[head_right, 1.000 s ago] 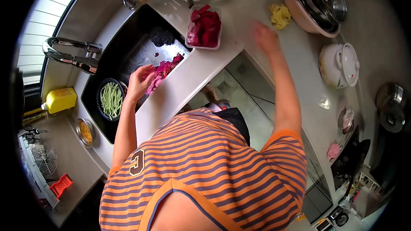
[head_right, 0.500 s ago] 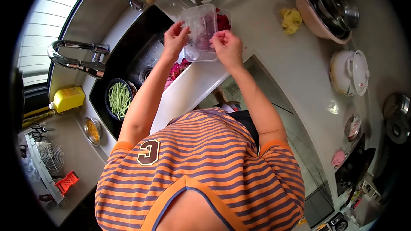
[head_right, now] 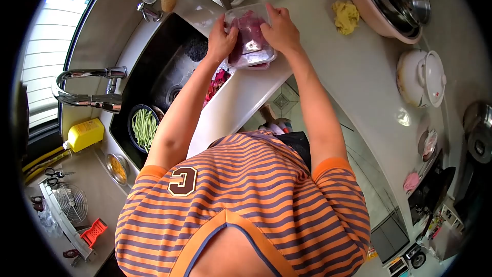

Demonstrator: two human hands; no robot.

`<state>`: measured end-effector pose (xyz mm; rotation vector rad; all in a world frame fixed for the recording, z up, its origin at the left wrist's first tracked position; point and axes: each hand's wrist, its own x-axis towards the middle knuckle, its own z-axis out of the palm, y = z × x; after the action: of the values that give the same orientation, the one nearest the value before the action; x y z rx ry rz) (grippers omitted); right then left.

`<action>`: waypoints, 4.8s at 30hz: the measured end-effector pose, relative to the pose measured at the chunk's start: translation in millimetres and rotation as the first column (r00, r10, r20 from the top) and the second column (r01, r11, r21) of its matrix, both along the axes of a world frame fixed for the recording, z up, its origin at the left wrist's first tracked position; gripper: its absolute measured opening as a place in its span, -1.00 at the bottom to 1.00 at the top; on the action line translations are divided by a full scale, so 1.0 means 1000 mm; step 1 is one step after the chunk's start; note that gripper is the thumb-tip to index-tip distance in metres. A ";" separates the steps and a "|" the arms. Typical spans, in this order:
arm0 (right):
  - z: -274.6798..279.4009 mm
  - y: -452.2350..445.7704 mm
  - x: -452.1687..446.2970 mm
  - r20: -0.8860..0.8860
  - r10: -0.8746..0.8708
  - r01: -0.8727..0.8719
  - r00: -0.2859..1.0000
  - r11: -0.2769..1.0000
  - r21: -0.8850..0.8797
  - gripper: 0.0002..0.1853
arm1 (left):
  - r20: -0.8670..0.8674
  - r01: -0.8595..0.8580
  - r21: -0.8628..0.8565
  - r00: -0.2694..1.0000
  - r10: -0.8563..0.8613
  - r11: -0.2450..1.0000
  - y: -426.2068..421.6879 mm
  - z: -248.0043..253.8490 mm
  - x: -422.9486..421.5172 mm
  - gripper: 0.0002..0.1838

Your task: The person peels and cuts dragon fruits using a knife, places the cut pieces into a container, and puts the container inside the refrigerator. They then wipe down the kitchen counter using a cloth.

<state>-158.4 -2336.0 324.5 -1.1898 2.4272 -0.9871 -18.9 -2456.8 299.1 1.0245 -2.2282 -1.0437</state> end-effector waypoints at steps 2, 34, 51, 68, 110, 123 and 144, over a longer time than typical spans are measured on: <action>0.004 -0.001 -0.002 -0.011 -0.001 0.002 1.000 0.998 0.063 -0.43 | -0.033 -0.002 0.033 0.999 0.003 0.999 -0.003 0.002 -0.003 -0.40; -0.023 0.048 0.079 -0.363 0.093 -0.103 0.927 0.995 -0.008 -0.27 | 0.415 0.224 -0.403 0.909 -0.041 0.887 0.026 0.005 -0.002 -0.46; -0.021 0.025 0.045 -0.366 0.020 -0.079 0.930 0.986 -0.149 -0.47 | 0.176 0.120 -0.382 0.983 -0.055 0.916 0.028 0.000 0.006 -0.57; -0.022 0.060 0.088 -0.124 -0.066 0.083 0.990 0.987 0.139 -0.63 | -0.125 -0.132 0.803 0.917 0.380 0.582 0.069 -0.034 0.122 -0.39; 0.037 1.021 0.376 0.943 -0.323 0.816 0.083 -0.522 -0.250 -0.34 | -0.459 0.072 0.888 0.081 -0.885 -0.454 0.999 0.047 0.020 -0.36; 0.001 1.300 0.501 0.862 0.000 0.161 -0.508 -0.982 0.095 -0.68 | -0.420 0.084 0.903 -0.036 -0.907 -0.421 1.391 0.040 -0.077 -0.47; 0.006 2.008 0.473 0.719 -0.577 0.675 -0.388 -0.709 -0.205 -0.71 | -0.397 -0.047 0.918 -0.058 -0.916 -0.394 2.063 0.044 0.016 -0.49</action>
<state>314.3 -328.4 330.7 2.0863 2.0947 -2.4717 -2.5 -393.5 343.1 -0.3623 -2.5688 -3.8949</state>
